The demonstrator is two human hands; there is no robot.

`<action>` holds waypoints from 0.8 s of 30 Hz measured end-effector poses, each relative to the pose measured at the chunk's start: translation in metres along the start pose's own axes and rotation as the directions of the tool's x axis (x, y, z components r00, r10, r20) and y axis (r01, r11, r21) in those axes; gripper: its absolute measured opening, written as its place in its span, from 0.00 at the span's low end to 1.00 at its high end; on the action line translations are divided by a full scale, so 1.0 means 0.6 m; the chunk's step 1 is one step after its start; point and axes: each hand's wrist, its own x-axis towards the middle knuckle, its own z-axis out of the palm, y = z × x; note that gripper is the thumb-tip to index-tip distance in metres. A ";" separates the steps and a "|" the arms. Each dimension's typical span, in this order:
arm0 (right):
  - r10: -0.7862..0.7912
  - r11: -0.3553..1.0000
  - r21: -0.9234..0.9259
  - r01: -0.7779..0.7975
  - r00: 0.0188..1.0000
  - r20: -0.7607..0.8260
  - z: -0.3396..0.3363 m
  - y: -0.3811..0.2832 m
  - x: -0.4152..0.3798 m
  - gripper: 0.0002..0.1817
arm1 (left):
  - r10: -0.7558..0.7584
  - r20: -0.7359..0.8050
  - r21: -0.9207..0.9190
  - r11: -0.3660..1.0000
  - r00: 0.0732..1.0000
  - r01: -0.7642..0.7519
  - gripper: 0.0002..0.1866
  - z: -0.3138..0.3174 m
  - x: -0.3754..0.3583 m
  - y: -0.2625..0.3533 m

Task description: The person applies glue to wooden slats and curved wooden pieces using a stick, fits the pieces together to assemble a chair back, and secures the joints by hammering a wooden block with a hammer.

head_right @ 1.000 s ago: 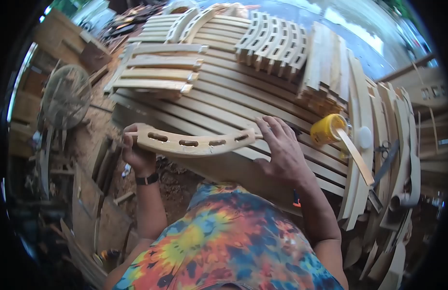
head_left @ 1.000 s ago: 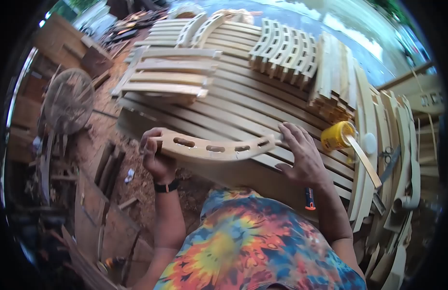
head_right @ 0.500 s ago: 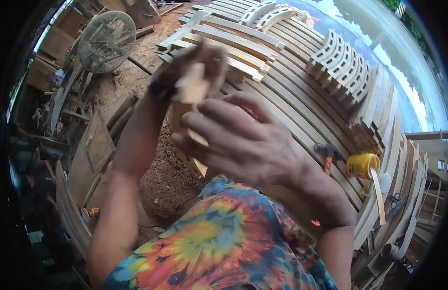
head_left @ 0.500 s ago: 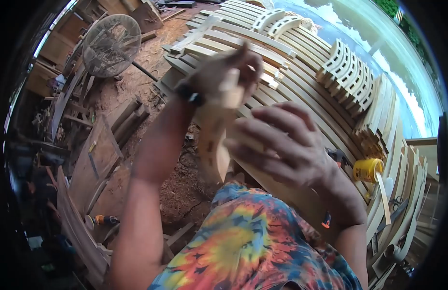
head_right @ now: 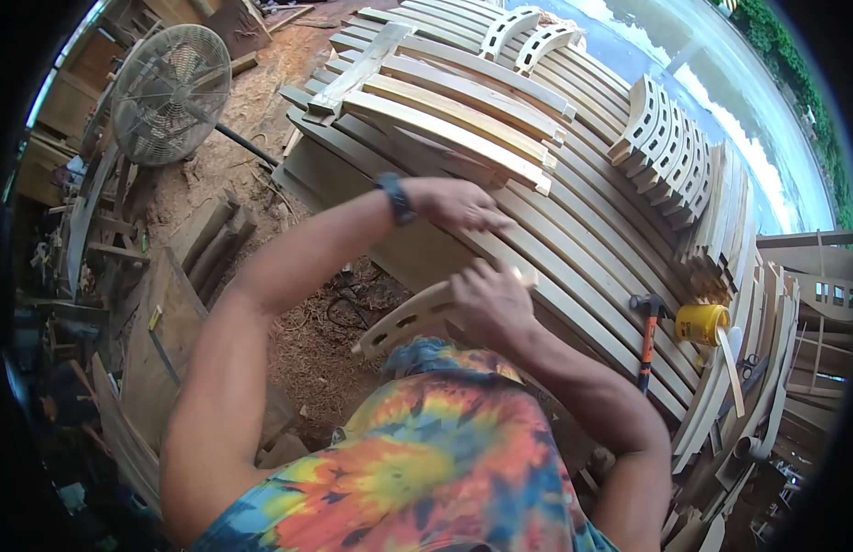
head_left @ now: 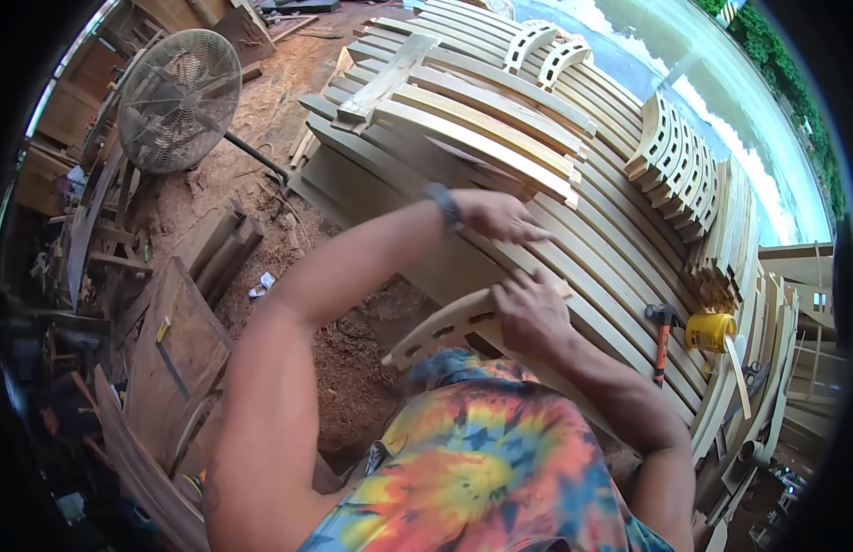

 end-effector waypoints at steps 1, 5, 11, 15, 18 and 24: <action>0.227 0.955 0.172 -0.240 0.970 0.092 0.028 0.001 -0.016 0.17 | -0.079 -0.039 0.204 0.975 0.996 0.086 0.32 -0.034 -0.046 -0.009; 0.695 0.603 0.391 -0.695 0.699 0.170 0.100 -0.035 -0.010 0.19 | -0.274 -0.264 0.016 0.957 0.925 0.289 0.32 -0.132 -0.202 -0.091; 0.771 0.460 0.394 -0.796 0.578 0.266 0.178 -0.054 0.099 0.24 | -0.335 -0.506 -0.642 0.762 0.795 -0.088 0.28 -0.107 -0.261 -0.161; 0.753 0.491 0.365 -0.791 0.596 0.278 0.217 -0.041 0.136 0.27 | -0.390 -0.605 -0.792 0.383 0.694 -0.474 0.18 -0.090 -0.167 -0.184; 0.681 0.582 0.290 -0.760 0.650 0.337 0.234 -0.039 0.134 0.32 | -0.377 -0.685 -0.719 0.211 0.623 -0.662 0.19 -0.108 -0.097 -0.187; 0.585 0.560 0.415 -0.717 0.697 0.414 0.006 0.039 0.137 0.34 | -0.641 -0.753 -0.495 0.400 0.151 -0.771 0.32 -0.160 -0.005 -0.169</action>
